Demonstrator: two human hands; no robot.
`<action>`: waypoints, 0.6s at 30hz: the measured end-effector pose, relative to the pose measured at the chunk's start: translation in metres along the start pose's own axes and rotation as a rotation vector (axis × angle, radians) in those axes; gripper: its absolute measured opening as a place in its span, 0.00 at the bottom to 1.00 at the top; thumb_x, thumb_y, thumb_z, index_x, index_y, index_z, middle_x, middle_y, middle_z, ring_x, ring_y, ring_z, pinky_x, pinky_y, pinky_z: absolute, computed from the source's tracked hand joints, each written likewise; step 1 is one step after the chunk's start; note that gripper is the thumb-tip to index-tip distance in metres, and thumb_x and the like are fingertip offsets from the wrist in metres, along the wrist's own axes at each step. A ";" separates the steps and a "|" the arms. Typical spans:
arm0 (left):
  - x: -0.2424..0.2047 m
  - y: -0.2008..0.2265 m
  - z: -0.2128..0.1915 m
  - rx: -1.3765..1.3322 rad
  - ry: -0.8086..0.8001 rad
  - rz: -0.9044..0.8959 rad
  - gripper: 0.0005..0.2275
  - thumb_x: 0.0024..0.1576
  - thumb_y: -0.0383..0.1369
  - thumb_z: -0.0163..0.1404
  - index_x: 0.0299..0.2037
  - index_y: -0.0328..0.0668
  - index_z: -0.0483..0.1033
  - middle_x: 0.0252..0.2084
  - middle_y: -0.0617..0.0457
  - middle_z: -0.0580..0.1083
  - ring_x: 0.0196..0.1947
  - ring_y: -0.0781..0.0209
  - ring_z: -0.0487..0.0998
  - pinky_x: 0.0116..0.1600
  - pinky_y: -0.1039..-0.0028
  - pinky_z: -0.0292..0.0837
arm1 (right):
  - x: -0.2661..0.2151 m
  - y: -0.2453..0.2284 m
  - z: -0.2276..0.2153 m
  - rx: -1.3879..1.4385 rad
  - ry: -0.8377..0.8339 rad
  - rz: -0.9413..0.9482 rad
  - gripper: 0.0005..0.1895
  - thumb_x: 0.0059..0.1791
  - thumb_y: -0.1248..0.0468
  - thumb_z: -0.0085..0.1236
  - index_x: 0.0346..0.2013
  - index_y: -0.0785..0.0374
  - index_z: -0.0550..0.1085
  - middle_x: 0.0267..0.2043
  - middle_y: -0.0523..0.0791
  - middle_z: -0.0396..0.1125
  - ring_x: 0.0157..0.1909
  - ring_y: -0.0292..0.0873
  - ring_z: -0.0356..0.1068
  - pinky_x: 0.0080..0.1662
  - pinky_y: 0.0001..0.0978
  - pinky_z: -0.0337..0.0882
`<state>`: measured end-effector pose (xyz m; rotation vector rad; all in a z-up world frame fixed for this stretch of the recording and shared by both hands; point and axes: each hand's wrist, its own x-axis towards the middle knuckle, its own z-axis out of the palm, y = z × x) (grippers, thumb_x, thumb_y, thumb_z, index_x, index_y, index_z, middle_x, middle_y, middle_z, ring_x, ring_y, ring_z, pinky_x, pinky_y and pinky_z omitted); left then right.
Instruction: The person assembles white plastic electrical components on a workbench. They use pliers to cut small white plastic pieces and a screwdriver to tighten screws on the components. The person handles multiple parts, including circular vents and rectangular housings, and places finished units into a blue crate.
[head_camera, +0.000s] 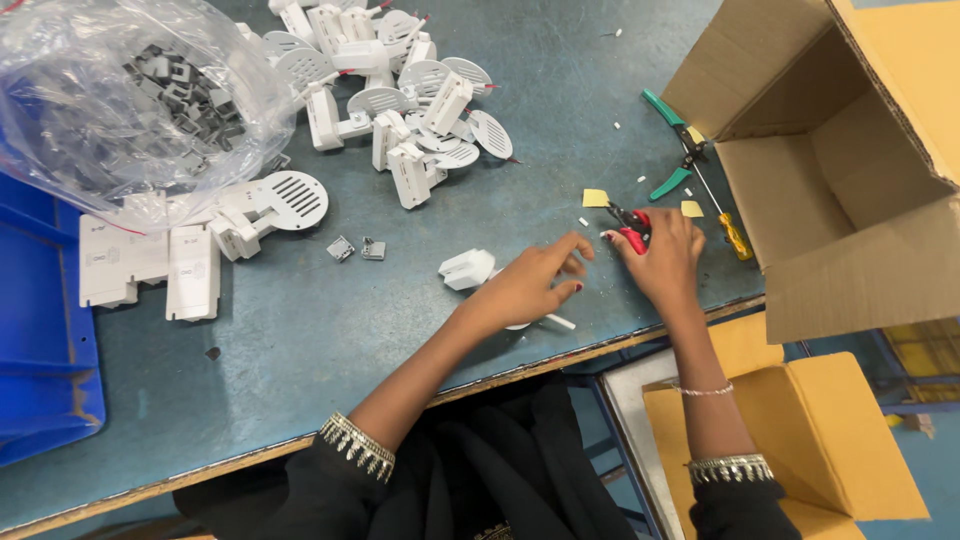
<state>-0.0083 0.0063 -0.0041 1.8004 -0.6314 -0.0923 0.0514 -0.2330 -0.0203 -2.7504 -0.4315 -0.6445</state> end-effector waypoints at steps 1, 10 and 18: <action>-0.003 0.003 -0.003 0.188 0.129 0.093 0.17 0.56 0.28 0.55 0.54 0.45 0.65 0.44 0.44 0.80 0.46 0.46 0.81 0.50 0.62 0.73 | 0.000 -0.003 0.002 -0.001 0.037 -0.023 0.25 0.46 0.50 0.68 0.50 0.62 0.75 0.51 0.51 0.67 0.58 0.55 0.64 0.62 0.54 0.54; -0.022 -0.009 -0.059 0.256 0.238 -0.047 0.16 0.57 0.44 0.57 0.33 0.35 0.78 0.30 0.46 0.78 0.30 0.55 0.77 0.36 0.68 0.70 | -0.058 -0.048 -0.020 0.667 -0.368 0.189 0.14 0.51 0.68 0.56 0.51 0.59 0.78 0.45 0.44 0.75 0.47 0.41 0.74 0.52 0.33 0.73; -0.025 -0.058 -0.044 -0.278 0.555 -0.106 0.24 0.65 0.41 0.49 0.17 0.34 0.72 0.18 0.56 0.71 0.19 0.73 0.67 0.27 0.77 0.60 | -0.074 -0.089 -0.032 1.351 -0.600 0.178 0.15 0.48 0.75 0.56 0.49 0.70 0.76 0.45 0.46 0.73 0.47 0.38 0.74 0.51 0.29 0.75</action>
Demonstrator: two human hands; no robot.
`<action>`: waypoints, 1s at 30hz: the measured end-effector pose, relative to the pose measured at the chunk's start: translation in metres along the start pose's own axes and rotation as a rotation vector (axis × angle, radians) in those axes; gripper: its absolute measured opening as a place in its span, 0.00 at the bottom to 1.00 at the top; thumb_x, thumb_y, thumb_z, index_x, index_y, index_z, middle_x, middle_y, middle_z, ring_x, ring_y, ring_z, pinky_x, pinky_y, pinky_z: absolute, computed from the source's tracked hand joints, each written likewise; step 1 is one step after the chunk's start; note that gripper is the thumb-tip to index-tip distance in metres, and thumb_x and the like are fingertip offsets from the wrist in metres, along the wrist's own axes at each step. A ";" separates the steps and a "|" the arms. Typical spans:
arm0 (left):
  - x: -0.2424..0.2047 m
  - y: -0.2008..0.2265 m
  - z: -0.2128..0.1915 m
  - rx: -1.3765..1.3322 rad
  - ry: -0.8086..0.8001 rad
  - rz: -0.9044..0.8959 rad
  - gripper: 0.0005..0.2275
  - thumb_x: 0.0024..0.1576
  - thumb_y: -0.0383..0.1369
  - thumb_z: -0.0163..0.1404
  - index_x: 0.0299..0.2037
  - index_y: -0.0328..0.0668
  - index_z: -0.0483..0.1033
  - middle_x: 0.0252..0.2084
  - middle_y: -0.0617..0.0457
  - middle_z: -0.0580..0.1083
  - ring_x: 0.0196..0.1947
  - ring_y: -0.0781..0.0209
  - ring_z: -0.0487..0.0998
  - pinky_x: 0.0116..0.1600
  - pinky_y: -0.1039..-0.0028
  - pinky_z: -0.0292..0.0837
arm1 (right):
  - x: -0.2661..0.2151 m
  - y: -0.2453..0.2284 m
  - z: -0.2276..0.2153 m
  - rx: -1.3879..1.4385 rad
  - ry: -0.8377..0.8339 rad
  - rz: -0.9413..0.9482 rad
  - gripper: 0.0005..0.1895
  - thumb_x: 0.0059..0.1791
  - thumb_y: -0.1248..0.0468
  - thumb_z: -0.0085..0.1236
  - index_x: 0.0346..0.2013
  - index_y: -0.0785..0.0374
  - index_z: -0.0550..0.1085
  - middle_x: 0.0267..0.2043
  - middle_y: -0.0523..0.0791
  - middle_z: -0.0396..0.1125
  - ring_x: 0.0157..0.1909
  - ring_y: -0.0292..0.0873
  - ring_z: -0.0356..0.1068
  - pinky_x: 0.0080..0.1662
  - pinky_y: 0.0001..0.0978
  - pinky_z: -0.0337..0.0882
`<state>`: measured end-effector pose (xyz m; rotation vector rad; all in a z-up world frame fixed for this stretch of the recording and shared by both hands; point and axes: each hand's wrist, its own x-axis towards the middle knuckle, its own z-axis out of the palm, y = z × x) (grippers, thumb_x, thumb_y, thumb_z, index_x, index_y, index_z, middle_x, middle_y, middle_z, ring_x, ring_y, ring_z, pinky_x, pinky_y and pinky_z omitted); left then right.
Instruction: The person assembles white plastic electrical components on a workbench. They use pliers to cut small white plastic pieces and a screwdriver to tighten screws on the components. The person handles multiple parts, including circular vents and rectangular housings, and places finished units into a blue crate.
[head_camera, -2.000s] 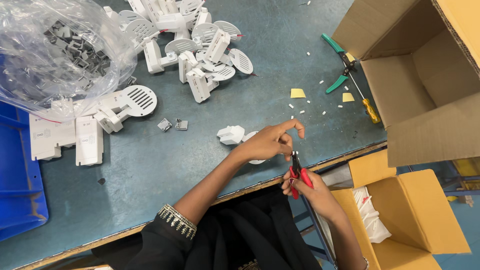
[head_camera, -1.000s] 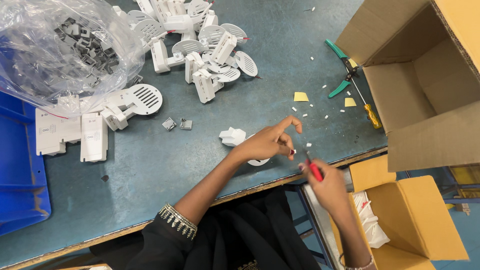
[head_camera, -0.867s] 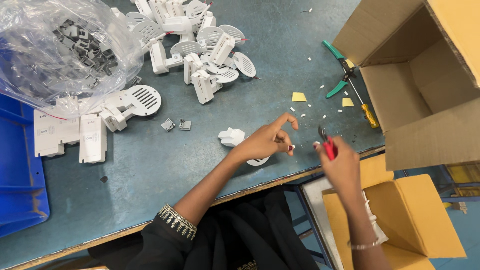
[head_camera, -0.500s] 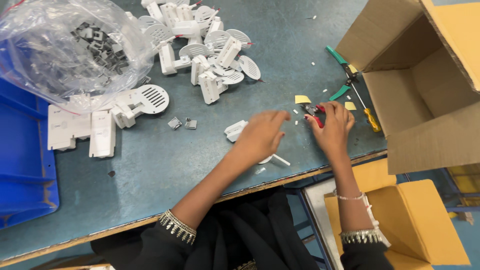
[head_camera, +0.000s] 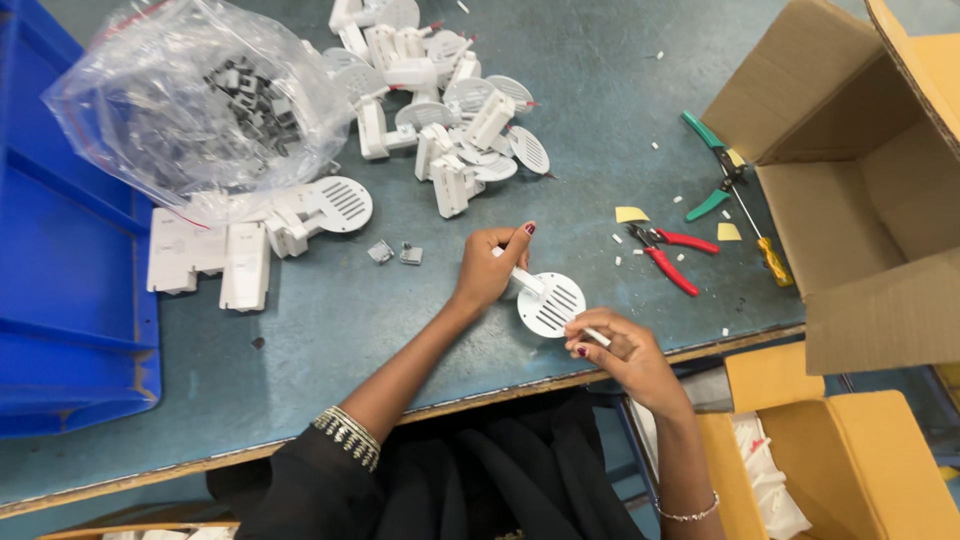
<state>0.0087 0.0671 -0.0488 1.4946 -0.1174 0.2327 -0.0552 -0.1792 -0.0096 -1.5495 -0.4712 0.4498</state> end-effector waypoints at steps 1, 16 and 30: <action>0.001 -0.005 -0.001 -0.052 0.012 -0.009 0.23 0.65 0.40 0.49 0.17 0.34 0.72 0.18 0.56 0.71 0.19 0.73 0.67 0.27 0.77 0.60 | 0.001 -0.003 0.005 -0.065 0.035 -0.060 0.13 0.49 0.75 0.56 0.48 0.71 0.76 0.46 0.46 0.72 0.47 0.37 0.74 0.52 0.29 0.75; -0.007 -0.015 0.000 -0.296 0.062 -0.034 0.22 0.65 0.36 0.49 0.16 0.34 0.70 0.18 0.54 0.70 0.19 0.70 0.68 0.29 0.76 0.62 | 0.046 -0.029 0.045 -0.540 0.432 0.089 0.09 0.47 0.63 0.68 0.35 0.68 0.83 0.29 0.46 0.77 0.31 0.34 0.71 0.35 0.26 0.69; -0.001 -0.019 -0.003 -0.539 0.123 -0.158 0.21 0.65 0.36 0.49 0.17 0.37 0.67 0.19 0.54 0.68 0.20 0.69 0.67 0.29 0.76 0.61 | 0.046 -0.045 0.035 -0.569 0.340 -0.211 0.11 0.43 0.69 0.67 0.41 0.63 0.83 0.43 0.45 0.71 0.48 0.38 0.69 0.52 0.29 0.67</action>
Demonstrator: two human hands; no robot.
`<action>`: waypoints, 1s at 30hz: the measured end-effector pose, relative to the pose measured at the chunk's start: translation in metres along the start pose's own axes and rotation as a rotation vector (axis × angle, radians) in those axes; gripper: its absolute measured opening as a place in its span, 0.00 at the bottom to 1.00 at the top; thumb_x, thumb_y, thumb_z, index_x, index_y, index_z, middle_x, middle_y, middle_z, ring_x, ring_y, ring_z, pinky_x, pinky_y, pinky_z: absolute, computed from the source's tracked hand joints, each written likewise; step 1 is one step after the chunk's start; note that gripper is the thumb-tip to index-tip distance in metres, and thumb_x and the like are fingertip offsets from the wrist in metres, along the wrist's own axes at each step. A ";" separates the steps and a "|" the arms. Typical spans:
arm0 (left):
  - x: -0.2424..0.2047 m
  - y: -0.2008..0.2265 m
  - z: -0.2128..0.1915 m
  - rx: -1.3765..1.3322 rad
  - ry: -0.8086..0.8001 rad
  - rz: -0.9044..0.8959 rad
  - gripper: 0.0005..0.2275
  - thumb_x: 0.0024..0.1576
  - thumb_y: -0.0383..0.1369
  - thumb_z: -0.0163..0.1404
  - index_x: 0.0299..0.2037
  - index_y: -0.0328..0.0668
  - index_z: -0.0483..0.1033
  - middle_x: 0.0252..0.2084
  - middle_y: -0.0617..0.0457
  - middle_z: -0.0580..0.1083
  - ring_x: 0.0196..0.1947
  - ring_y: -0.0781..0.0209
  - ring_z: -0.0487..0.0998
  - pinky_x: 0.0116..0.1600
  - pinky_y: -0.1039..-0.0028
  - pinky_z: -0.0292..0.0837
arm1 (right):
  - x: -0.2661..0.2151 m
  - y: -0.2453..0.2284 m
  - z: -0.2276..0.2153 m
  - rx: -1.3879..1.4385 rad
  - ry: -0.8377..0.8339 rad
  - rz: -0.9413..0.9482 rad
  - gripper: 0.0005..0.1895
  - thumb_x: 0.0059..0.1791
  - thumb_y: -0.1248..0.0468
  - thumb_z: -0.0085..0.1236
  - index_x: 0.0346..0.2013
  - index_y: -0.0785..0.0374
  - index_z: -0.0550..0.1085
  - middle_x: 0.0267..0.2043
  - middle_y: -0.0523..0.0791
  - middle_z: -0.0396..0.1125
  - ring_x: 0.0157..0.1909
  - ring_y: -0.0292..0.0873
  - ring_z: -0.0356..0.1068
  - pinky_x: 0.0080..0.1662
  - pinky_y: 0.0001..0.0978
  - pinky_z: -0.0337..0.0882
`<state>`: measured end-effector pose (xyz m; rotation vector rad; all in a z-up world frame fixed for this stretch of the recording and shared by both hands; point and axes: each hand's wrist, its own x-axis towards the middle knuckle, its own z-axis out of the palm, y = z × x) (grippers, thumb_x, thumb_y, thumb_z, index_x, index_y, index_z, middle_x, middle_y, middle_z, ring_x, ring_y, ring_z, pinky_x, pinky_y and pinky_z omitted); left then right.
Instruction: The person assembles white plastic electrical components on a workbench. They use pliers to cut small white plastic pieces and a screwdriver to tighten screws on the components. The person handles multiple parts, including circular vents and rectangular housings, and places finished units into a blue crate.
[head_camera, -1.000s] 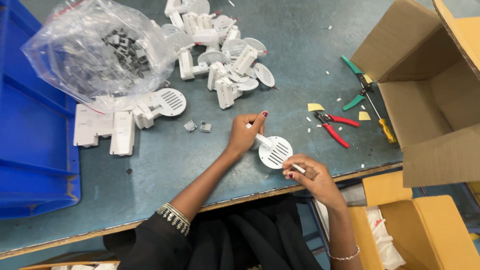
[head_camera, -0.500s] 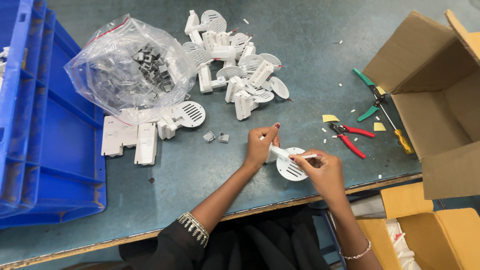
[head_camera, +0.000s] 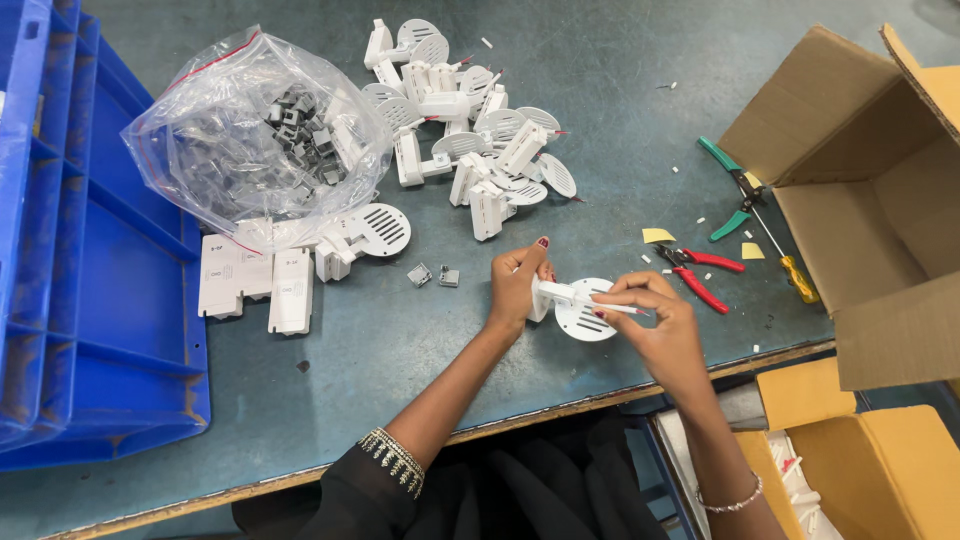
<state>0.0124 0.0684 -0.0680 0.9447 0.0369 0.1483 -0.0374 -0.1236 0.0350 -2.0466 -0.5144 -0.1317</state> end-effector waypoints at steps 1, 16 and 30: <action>0.001 0.000 0.000 -0.005 0.005 0.005 0.21 0.65 0.36 0.49 0.17 0.37 0.67 0.19 0.54 0.68 0.20 0.69 0.67 0.29 0.76 0.61 | 0.002 0.001 0.003 0.003 0.008 -0.018 0.11 0.43 0.69 0.66 0.40 0.63 0.83 0.43 0.45 0.70 0.48 0.38 0.69 0.52 0.29 0.67; 0.000 0.004 0.002 -0.070 -0.029 -0.077 0.21 0.63 0.37 0.50 0.17 0.39 0.67 0.18 0.52 0.69 0.19 0.66 0.69 0.29 0.76 0.64 | 0.020 -0.015 0.001 -0.085 -0.204 -0.085 0.12 0.43 0.66 0.67 0.42 0.63 0.83 0.40 0.44 0.77 0.45 0.40 0.73 0.50 0.31 0.70; 0.002 0.012 -0.001 -0.031 0.002 0.024 0.21 0.65 0.36 0.50 0.17 0.37 0.67 0.18 0.53 0.68 0.20 0.67 0.68 0.29 0.75 0.63 | 0.031 -0.025 0.003 -0.105 -0.146 -0.010 0.12 0.42 0.65 0.68 0.39 0.64 0.82 0.41 0.45 0.78 0.45 0.40 0.75 0.50 0.31 0.70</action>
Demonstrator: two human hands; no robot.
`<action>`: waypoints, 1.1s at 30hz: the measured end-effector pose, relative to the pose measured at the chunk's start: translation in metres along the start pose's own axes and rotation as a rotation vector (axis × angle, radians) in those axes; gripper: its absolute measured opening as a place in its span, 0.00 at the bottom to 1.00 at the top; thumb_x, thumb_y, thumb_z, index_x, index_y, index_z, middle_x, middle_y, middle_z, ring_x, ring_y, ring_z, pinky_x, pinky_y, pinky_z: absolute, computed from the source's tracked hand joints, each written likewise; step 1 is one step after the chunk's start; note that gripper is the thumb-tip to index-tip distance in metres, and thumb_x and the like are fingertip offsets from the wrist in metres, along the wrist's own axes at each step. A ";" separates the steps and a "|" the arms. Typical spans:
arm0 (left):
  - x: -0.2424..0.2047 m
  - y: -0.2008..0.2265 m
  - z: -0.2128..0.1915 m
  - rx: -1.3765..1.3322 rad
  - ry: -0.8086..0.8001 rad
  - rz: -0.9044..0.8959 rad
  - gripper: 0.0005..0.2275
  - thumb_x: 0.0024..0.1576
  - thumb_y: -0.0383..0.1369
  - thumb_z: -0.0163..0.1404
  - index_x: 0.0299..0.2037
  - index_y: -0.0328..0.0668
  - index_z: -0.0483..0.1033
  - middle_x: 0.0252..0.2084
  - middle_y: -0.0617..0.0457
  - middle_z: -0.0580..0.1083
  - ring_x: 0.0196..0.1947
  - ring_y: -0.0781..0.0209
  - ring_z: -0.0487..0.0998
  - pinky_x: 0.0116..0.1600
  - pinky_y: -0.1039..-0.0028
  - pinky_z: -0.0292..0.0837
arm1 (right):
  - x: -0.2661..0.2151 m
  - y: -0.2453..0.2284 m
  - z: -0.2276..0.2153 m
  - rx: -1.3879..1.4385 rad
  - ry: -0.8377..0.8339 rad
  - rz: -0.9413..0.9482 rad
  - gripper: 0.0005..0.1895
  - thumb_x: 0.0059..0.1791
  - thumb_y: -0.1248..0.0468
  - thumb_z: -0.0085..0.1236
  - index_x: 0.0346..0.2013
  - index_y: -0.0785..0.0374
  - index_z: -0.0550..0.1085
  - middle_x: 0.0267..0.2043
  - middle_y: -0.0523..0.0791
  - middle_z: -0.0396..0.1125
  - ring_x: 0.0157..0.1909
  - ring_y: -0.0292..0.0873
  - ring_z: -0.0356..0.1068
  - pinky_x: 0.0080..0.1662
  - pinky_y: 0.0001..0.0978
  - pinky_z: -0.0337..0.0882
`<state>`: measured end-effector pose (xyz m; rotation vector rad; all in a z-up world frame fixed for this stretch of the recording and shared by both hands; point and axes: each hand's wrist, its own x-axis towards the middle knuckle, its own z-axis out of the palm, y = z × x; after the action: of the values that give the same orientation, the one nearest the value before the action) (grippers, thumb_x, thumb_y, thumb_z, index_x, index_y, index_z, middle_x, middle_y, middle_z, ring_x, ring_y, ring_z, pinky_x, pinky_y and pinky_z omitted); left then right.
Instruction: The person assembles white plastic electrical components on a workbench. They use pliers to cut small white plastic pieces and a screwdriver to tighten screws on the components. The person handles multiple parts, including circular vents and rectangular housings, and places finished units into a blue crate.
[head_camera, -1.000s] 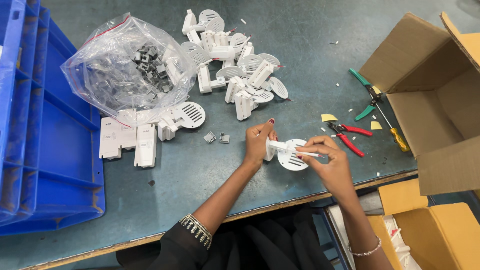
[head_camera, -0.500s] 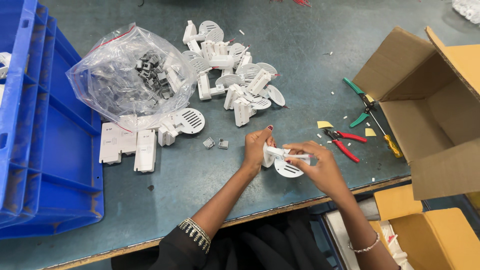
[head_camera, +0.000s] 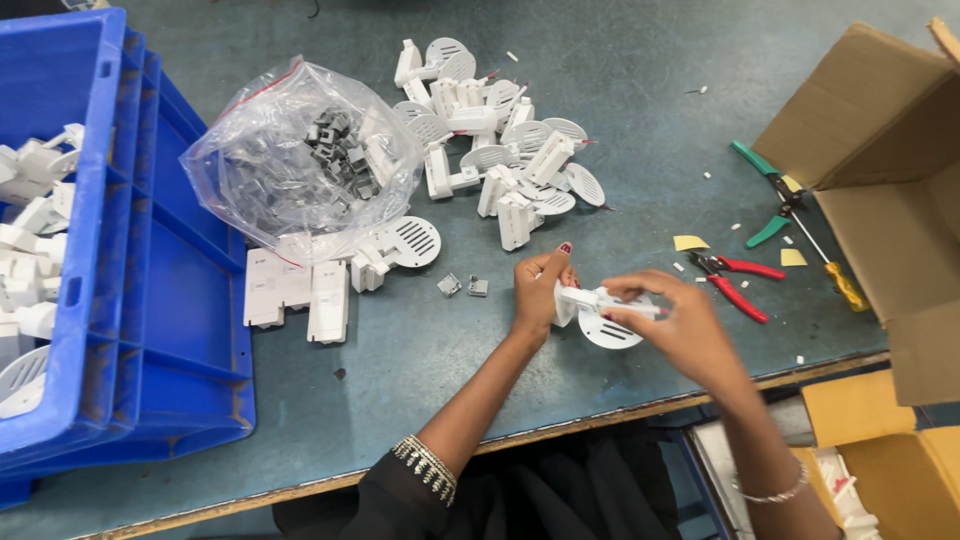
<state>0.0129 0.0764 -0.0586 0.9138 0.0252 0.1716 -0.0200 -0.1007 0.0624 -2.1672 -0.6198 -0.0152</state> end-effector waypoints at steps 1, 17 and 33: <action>0.000 0.003 0.001 0.026 0.009 0.050 0.21 0.65 0.35 0.50 0.17 0.36 0.67 0.18 0.53 0.69 0.20 0.68 0.68 0.29 0.75 0.63 | -0.002 0.001 -0.007 0.029 -0.024 0.058 0.12 0.43 0.65 0.67 0.40 0.64 0.82 0.40 0.44 0.78 0.44 0.39 0.75 0.50 0.30 0.71; -0.023 0.046 0.022 0.692 -0.019 0.476 0.16 0.61 0.30 0.52 0.22 0.28 0.70 0.17 0.48 0.67 0.18 0.66 0.62 0.27 0.68 0.54 | -0.015 0.085 0.008 0.296 -0.305 0.367 0.11 0.47 0.68 0.61 0.41 0.68 0.82 0.32 0.42 0.76 0.33 0.31 0.69 0.39 0.25 0.71; -0.017 0.035 0.013 0.586 -0.013 0.413 0.15 0.60 0.29 0.50 0.21 0.30 0.70 0.16 0.54 0.68 0.19 0.72 0.62 0.26 0.71 0.55 | -0.008 0.014 0.018 -0.411 -0.029 -0.243 0.04 0.46 0.66 0.61 0.33 0.64 0.78 0.33 0.46 0.71 0.41 0.50 0.68 0.49 0.44 0.64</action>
<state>-0.0070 0.0846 -0.0240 1.5001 -0.1329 0.5621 -0.0247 -0.0980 0.0385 -2.4715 -0.9622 -0.2621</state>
